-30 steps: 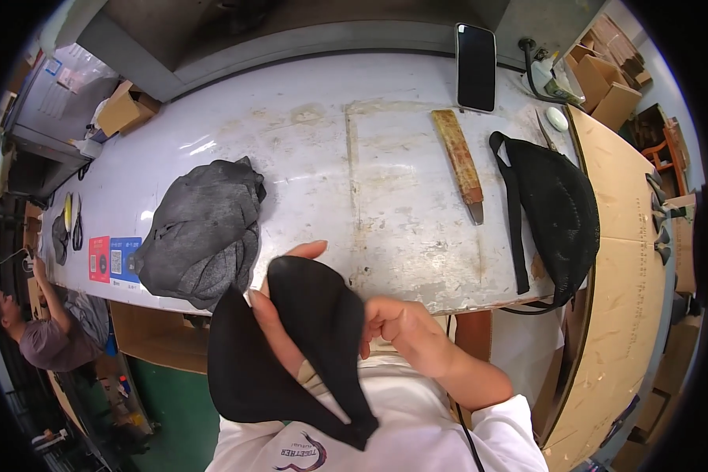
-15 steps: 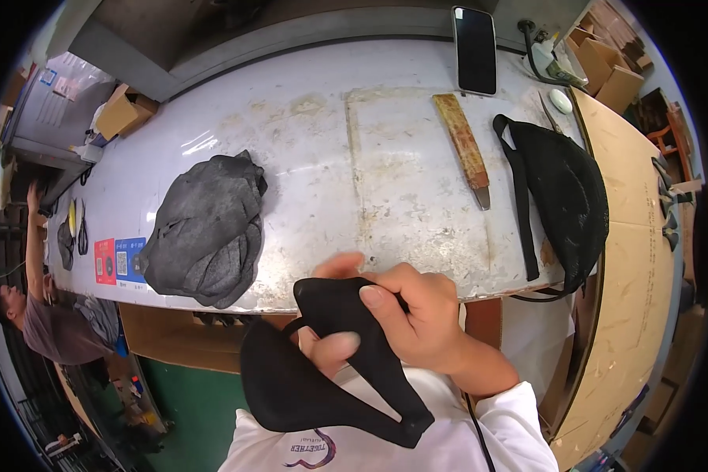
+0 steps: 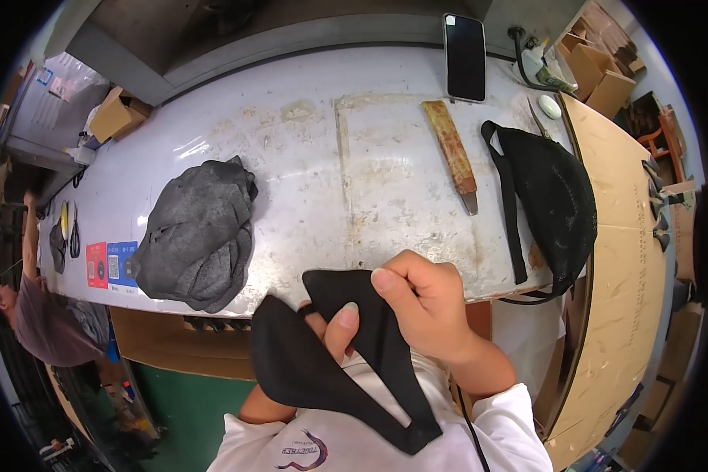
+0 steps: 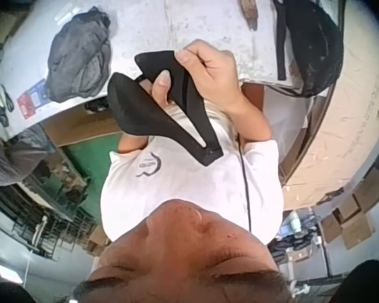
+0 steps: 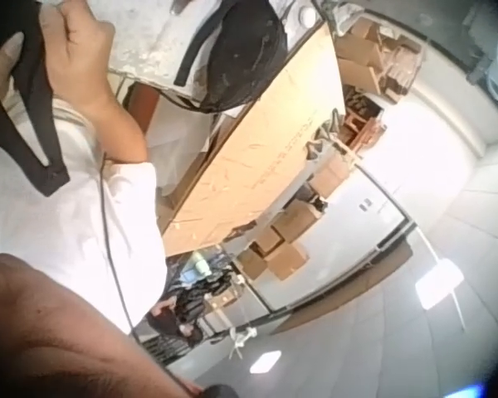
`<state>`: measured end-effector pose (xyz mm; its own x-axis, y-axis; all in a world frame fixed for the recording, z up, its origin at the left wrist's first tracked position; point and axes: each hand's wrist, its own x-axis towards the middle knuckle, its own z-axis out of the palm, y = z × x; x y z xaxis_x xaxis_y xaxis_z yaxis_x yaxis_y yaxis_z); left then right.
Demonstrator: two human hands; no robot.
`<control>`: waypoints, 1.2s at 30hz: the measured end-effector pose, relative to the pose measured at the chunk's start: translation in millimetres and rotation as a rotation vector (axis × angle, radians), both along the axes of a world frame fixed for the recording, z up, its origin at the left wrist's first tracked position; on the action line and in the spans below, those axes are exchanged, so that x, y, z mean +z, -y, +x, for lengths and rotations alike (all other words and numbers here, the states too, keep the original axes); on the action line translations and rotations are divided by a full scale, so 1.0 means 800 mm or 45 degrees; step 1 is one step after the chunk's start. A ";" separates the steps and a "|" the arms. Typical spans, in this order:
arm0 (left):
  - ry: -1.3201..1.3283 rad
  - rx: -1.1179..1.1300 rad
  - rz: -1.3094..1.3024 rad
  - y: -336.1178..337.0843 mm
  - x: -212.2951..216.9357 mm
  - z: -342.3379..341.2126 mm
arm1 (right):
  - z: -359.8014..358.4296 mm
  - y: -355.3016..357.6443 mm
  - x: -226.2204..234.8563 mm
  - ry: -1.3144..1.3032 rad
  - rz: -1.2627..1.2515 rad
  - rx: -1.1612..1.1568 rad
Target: Inspecting and aligning black synthetic material components at a workbench in a manufacturing environment.
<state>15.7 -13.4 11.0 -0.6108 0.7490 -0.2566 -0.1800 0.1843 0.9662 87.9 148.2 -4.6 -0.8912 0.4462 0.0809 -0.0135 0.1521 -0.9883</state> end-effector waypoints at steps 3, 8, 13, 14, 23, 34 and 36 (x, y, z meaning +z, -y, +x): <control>0.024 -0.011 0.006 0.002 0.008 -0.001 | -0.004 -0.006 -0.007 -0.157 0.448 -0.013; 0.059 -0.035 0.051 0.003 0.010 -0.001 | -0.003 0.001 -0.008 0.067 -0.293 0.166; 0.106 -0.055 0.066 0.004 0.011 -0.002 | 0.003 0.009 -0.010 0.048 -0.773 0.219; 0.119 -0.055 0.067 0.004 0.012 -0.004 | 0.003 0.010 -0.005 0.057 -0.769 0.221; -0.733 0.039 0.197 0.018 -0.029 -0.019 | 0.054 -0.008 -0.001 0.441 -0.399 0.722; 0.846 0.112 0.648 -0.012 -0.028 -0.011 | 0.056 0.005 -0.029 0.142 -0.977 0.516; 0.866 0.120 0.690 -0.013 -0.043 -0.010 | 0.046 0.013 -0.022 0.026 -0.962 0.477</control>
<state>7.6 -2.8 -23.7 -0.5205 0.8274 -0.2112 -0.7407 -0.3144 0.5938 124.9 137.9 -22.5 -0.9891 0.0486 -0.1387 0.0878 -0.5611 -0.8231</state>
